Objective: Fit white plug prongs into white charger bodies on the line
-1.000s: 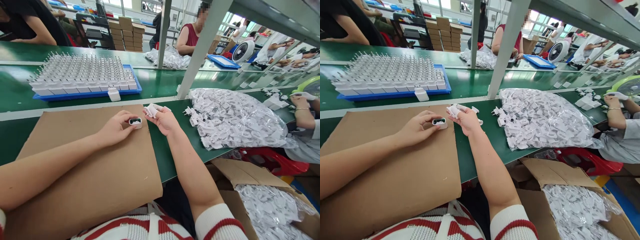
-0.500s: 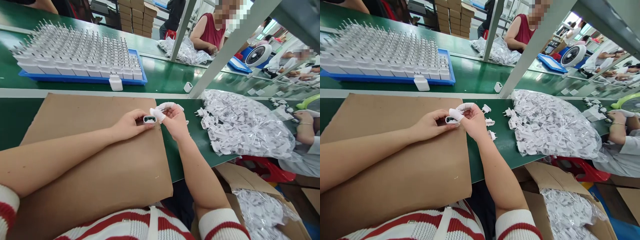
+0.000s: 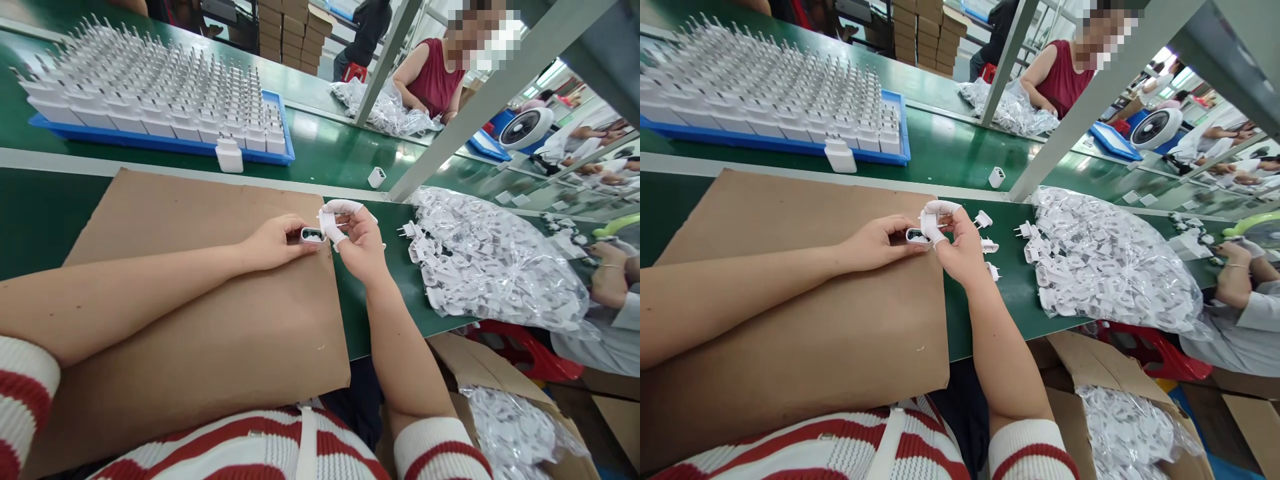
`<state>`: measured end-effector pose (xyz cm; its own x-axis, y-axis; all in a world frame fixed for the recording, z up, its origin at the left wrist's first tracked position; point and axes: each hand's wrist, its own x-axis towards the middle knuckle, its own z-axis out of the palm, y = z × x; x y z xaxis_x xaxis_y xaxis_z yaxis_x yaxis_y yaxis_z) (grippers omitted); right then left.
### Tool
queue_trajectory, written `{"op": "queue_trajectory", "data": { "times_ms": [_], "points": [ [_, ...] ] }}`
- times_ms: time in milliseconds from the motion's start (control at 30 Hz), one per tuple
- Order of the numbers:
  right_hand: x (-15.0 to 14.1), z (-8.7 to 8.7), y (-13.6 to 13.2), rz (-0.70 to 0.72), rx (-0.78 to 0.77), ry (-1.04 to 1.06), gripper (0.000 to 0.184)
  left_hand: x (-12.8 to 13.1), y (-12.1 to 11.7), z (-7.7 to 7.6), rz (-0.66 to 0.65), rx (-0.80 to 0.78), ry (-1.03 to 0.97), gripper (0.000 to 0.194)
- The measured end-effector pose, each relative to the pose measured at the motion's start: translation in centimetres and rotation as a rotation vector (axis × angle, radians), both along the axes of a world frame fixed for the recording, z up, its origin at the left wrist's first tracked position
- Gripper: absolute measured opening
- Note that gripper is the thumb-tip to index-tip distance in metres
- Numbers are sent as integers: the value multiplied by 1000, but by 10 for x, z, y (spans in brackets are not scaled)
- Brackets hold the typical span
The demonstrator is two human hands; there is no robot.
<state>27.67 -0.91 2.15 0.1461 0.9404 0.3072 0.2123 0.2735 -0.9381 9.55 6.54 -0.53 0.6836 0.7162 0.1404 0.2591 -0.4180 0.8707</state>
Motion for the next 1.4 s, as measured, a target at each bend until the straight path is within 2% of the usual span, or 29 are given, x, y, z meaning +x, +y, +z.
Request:
{"op": "queue_trajectory", "data": {
  "times_ms": [167,367,500,633,733,867,967,1067,1133,1200,1400],
  "points": [
    [3,-7,4,-19,25,-57,22,0,1,0,-6,39,11,42],
    [2,-7,3,-9,58,-89,14,-1,1,1,-18,61,20,41],
    [3,-6,2,-114,12,-87,18,0,1,1,-30,62,9,39],
    [4,-4,0,-194,38,-135,22,0,1,2,-15,63,22,40],
    [3,-3,0,-166,24,-99,20,-1,1,1,-15,63,20,41],
    [3,-2,2,-12,-47,-11,18,-2,1,-1,-8,61,31,44],
    [4,-1,2,-25,-2,8,29,-2,1,-2,-1,60,31,44],
    [4,-1,1,-79,51,-110,26,-1,2,-2,-3,67,19,41],
    [4,-3,0,-39,61,-277,19,-1,2,-3,-15,81,3,39],
    [4,-6,0,8,71,-413,23,-1,2,-3,-21,89,-8,37],
    [1,-13,1,-100,158,-499,24,-1,3,-4,-18,89,5,36]
  ]
}}
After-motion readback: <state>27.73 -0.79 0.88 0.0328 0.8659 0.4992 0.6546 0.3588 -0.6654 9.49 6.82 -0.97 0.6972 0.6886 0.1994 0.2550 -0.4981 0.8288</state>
